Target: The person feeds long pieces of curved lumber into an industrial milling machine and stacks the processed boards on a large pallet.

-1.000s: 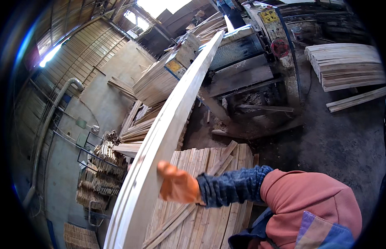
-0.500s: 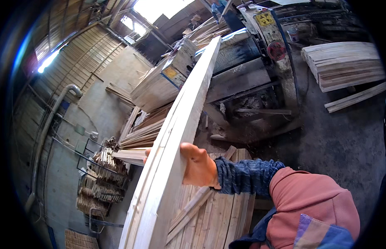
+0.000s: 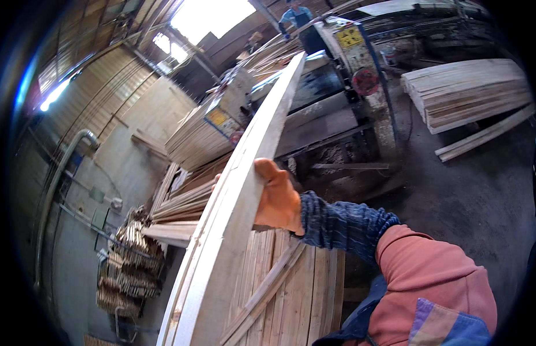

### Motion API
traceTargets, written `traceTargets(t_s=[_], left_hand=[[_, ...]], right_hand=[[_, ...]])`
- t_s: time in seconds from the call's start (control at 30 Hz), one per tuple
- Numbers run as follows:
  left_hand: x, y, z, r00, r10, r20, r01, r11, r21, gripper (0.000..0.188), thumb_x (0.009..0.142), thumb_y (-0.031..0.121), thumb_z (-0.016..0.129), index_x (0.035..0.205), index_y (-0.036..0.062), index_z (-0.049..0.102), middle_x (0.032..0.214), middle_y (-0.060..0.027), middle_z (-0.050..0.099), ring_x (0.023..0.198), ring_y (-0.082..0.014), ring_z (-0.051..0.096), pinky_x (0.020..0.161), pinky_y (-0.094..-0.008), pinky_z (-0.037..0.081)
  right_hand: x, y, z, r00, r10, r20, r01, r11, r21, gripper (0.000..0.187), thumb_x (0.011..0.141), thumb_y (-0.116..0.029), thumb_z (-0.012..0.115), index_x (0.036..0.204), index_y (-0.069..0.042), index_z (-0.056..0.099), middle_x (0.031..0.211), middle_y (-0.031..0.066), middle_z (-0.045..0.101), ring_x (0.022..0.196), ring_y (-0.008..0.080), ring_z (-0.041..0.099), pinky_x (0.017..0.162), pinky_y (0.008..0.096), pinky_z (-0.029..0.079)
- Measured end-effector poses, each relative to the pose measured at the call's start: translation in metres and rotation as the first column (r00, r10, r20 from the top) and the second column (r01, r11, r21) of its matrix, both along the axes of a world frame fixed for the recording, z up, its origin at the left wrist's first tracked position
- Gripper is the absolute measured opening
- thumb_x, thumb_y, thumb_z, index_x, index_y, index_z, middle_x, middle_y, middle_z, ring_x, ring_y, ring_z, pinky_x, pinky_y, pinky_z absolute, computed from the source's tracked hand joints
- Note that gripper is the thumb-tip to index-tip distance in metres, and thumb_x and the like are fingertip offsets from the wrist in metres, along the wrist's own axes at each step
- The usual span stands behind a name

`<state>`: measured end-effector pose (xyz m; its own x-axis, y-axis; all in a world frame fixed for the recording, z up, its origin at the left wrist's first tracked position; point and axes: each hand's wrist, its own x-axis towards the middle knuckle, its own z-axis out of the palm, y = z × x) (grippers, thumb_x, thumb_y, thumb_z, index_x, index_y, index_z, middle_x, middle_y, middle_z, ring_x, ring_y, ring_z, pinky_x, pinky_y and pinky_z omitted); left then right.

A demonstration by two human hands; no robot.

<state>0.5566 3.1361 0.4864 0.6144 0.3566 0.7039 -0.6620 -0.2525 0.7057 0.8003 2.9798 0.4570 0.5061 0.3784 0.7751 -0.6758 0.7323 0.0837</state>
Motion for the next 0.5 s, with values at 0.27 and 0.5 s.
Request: traceTargets(t_s=[0.27, 0.5], left_hand=[[0.024, -0.015, -0.007, 1.0, 0.007, -0.025, -0.006, 1.0, 0.03, 0.075, 0.1, 0.044, 0.066, 0.155, -0.0002, 0.041, 0.146, -0.0193, 0.057, 0.128, -0.0293, 0.058, 0.111, -0.0476, 0.048], [0.033, -0.014, -0.014, 0.998, 0.032, -0.053, -0.029, 0.998, 0.058, 0.075, 0.1, 0.046, 0.065, 0.155, 0.0007, 0.04, 0.147, -0.0187, 0.056, 0.13, -0.0293, 0.057, 0.112, -0.0482, 0.048]], right_hand=[[0.051, -0.019, 0.006, 0.882, -0.328, -0.34, 0.153, 0.88, -0.45, 0.057, 0.091, -0.038, 0.078, 0.133, -0.004, 0.063, 0.128, 0.0182, 0.069, 0.118, 0.0328, 0.07, 0.109, 0.053, 0.054], [0.044, -0.018, -0.025, 0.811, -0.432, -0.395, 0.075, 0.745, -0.662, 0.066, 0.105, -0.047, 0.064, 0.155, -0.007, 0.047, 0.155, 0.0077, 0.054, 0.135, 0.0216, 0.057, 0.122, 0.0355, 0.041]])
